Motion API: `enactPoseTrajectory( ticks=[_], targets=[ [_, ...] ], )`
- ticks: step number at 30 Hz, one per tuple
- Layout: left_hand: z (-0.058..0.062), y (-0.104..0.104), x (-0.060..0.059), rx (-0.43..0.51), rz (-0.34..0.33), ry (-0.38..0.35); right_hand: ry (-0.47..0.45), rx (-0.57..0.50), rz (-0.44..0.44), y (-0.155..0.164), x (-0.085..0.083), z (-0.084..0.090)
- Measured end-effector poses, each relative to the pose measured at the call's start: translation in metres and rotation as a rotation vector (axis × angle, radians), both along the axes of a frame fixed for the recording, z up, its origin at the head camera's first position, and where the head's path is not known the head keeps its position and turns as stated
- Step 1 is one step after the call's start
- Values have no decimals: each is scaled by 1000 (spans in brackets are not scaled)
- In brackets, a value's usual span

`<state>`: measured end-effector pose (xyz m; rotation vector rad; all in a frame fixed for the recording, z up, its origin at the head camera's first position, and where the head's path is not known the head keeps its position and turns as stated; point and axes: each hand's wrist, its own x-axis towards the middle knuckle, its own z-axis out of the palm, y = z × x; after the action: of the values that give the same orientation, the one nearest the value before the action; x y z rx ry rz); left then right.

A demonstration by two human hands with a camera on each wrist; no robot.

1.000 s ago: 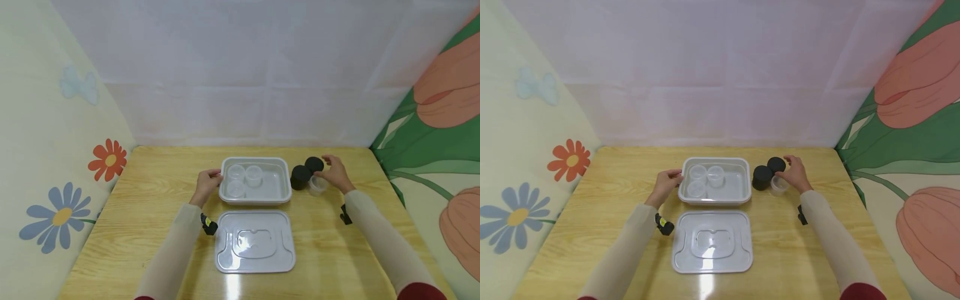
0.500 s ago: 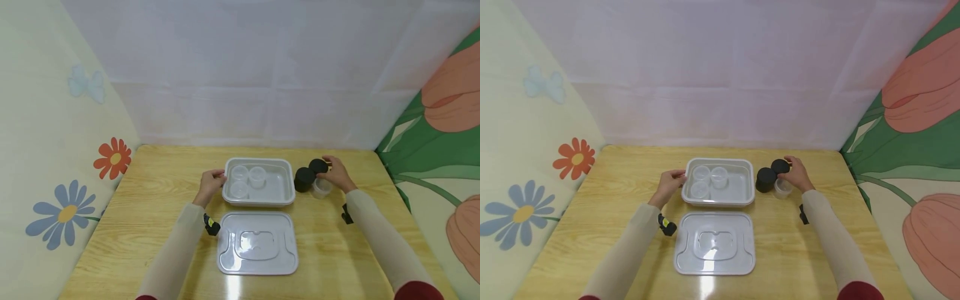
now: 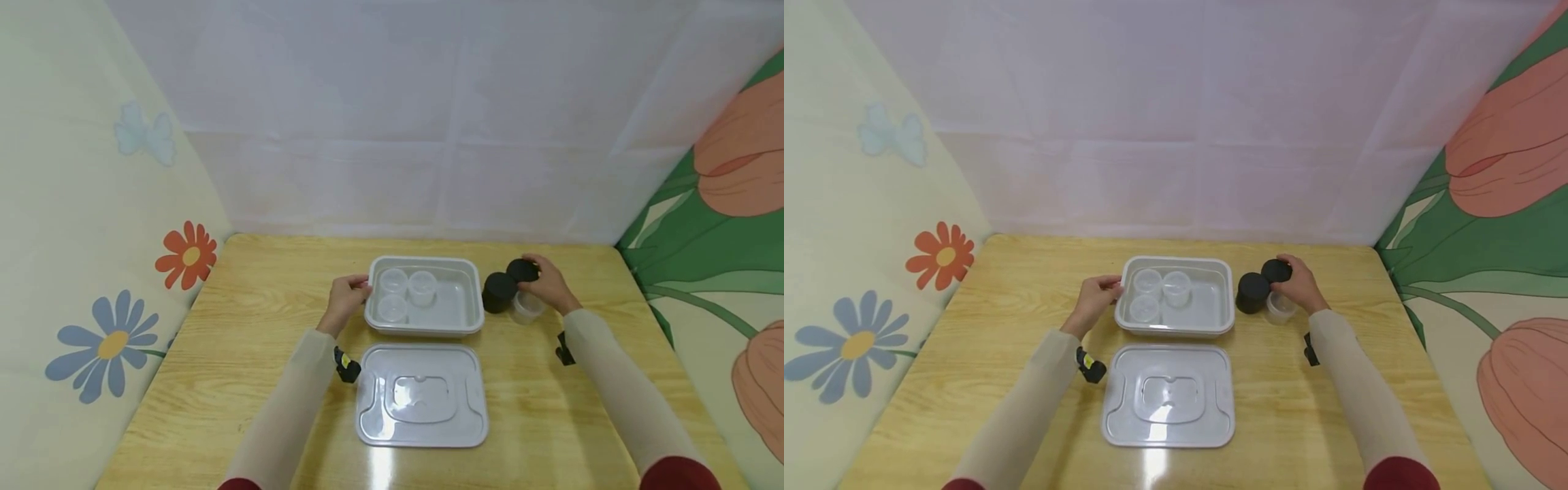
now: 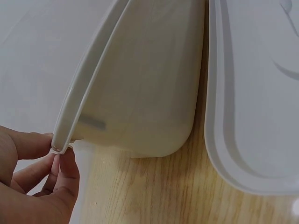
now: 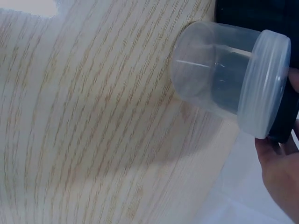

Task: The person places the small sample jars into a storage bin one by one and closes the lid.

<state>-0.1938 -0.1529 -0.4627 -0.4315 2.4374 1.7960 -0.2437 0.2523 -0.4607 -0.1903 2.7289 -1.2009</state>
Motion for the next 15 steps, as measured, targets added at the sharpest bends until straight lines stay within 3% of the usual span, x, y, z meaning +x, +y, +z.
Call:
enactPoseTrajectory(
  ticks=[9,15],
  targets=[
    [1,0,-1,14,9,19,11,-3,-34,5,2,1],
    [1,-1,-1,15,7,18,14,55,-81,11,4,8]
  ],
)
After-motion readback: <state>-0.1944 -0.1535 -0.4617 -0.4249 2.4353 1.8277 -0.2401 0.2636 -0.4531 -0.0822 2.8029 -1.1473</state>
